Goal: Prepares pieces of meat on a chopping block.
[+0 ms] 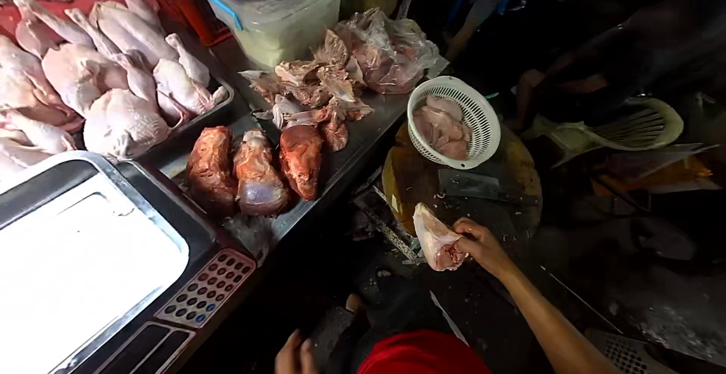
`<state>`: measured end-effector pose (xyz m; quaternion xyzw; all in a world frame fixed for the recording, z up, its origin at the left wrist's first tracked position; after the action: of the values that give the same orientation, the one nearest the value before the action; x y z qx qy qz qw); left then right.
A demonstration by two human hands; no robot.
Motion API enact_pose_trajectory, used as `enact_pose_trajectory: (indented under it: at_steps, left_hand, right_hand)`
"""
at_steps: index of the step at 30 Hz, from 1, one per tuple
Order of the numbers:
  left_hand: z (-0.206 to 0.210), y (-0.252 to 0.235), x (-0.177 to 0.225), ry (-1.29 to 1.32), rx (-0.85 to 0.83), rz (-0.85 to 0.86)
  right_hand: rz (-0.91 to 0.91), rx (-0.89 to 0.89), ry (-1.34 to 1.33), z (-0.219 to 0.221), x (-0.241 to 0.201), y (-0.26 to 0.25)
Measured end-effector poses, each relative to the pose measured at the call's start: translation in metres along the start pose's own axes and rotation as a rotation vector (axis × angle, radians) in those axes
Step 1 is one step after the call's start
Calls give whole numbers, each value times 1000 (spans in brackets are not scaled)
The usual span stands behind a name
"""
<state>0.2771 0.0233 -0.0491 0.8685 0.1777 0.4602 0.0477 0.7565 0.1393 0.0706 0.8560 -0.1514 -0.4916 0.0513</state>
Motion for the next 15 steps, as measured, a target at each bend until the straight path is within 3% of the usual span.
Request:
enact_pose_trajectory:
  at_steps: [3, 7, 11, 13, 15]
  left_hand:
    - [96, -37, 127, 158, -308, 179]
    - [222, -28, 259, 187, -609, 313]
    - [325, -4, 299, -216, -652, 364]
    - [341, 6, 299, -224, -513, 339]
    - [341, 11, 287, -65, -280, 364]
  right_hand:
    - [-89, -8, -49, -32, 12, -10]
    - [-2, -55, -101, -53, 65, -26]
    - [189, 68, 285, -118, 120, -38]
    - [243, 140, 510, -158, 156, -44]
    - [245, 151, 627, -184, 190, -54]
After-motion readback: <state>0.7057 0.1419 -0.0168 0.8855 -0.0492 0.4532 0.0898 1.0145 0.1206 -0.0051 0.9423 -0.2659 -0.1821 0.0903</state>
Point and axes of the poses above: each hand's wrist, its own y-axis away from the middle knuckle, its own z-axis out of the palm, x = y × z, the point moved 10 cm from there along -y, towards the middle knuckle, and after that the axes turned 1 degree about x, right-handed, at the moved point
